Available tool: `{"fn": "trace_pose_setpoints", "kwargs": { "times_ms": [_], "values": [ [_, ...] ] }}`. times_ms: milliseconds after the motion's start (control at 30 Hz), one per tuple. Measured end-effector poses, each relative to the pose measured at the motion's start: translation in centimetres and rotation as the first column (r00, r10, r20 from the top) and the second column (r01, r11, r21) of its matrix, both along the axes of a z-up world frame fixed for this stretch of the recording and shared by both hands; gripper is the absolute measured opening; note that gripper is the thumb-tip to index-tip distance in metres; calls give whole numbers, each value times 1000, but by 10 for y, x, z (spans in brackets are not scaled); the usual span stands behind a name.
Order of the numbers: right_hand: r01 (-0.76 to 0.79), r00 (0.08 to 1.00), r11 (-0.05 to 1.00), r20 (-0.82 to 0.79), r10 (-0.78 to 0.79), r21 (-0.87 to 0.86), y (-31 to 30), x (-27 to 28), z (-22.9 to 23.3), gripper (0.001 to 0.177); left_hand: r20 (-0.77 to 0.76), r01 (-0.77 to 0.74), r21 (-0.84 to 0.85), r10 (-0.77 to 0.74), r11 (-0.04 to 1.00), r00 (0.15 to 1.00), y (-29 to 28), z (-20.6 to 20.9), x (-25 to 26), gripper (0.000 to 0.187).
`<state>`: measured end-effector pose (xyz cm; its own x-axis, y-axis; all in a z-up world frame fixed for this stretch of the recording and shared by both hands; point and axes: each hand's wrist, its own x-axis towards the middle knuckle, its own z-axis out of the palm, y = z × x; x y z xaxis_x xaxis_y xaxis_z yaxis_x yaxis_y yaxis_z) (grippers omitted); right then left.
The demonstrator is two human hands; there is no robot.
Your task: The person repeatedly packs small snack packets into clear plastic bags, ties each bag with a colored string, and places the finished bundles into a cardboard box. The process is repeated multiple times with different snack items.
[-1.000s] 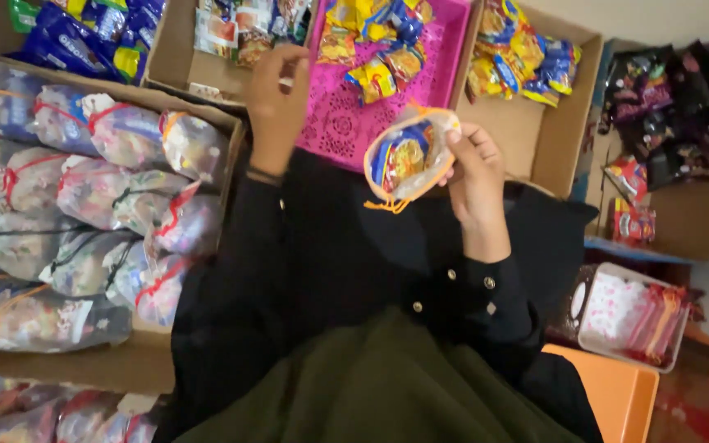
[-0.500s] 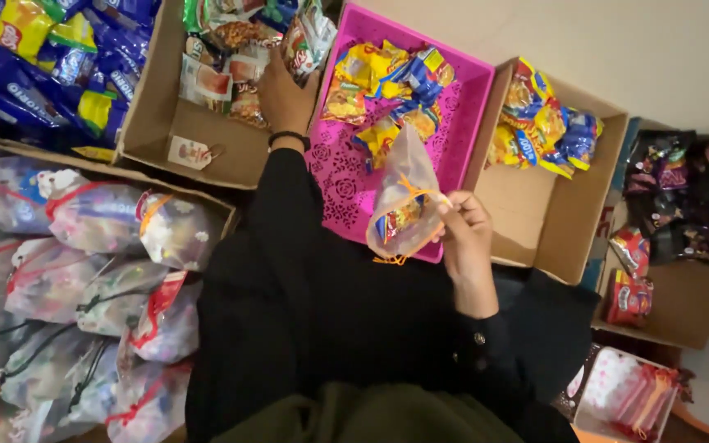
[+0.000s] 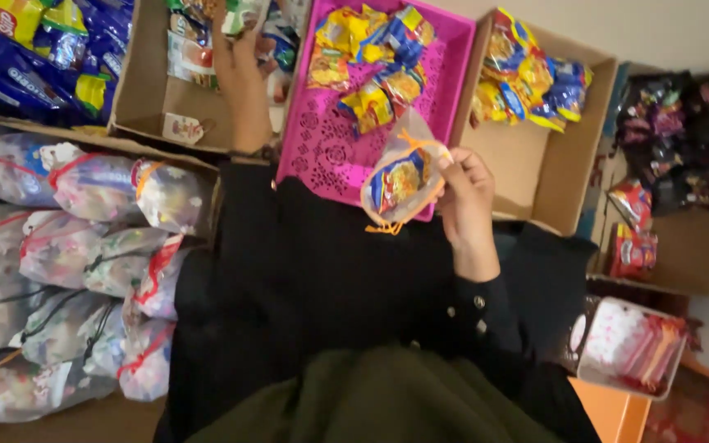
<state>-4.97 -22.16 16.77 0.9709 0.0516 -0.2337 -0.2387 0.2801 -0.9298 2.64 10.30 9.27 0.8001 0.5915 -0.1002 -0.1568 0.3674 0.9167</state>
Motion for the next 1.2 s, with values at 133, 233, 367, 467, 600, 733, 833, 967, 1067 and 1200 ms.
{"fn": "trace_pose_setpoints", "kwargs": {
  "times_ms": [133,233,367,467,600,733,833,967,1067,1200],
  "values": [
    [49,999,998,2,-49,37,-11,-15,27,10,163,162,-60,-151,985,975,-61,104,-87,64],
    [64,998,997,-21,-63,53,-22,-34,44,9,120,308,-244,-287,919,950,-100,121,-153,60],
    [42,998,990,48,-49,134,-40,-58,43,17,350,456,196,-496,868,795,-136,129,-207,52],
    [-6,997,989,82,-6,146,-49,-79,45,19,213,407,600,-628,689,749,-142,150,-232,54],
    [-73,992,990,115,60,117,-54,-104,58,22,-149,415,831,-570,370,808,-144,163,-258,58],
    [-94,989,992,123,84,81,-50,-127,72,18,-281,436,875,-513,210,811,-152,171,-268,58],
    [-127,973,992,193,123,9,-51,-136,71,17,-202,301,936,-427,180,881,-163,165,-272,55],
    [-156,926,974,319,201,-162,-50,-146,77,13,6,9,998,-275,54,961,-191,162,-276,43],
    [-154,916,970,342,211,-186,-50,-152,89,12,64,-83,994,-224,-77,972,-198,160,-277,38],
    [-108,935,986,323,144,-127,-56,-144,80,15,170,-193,979,-256,-66,952,-200,118,-264,38]
  ]
}}
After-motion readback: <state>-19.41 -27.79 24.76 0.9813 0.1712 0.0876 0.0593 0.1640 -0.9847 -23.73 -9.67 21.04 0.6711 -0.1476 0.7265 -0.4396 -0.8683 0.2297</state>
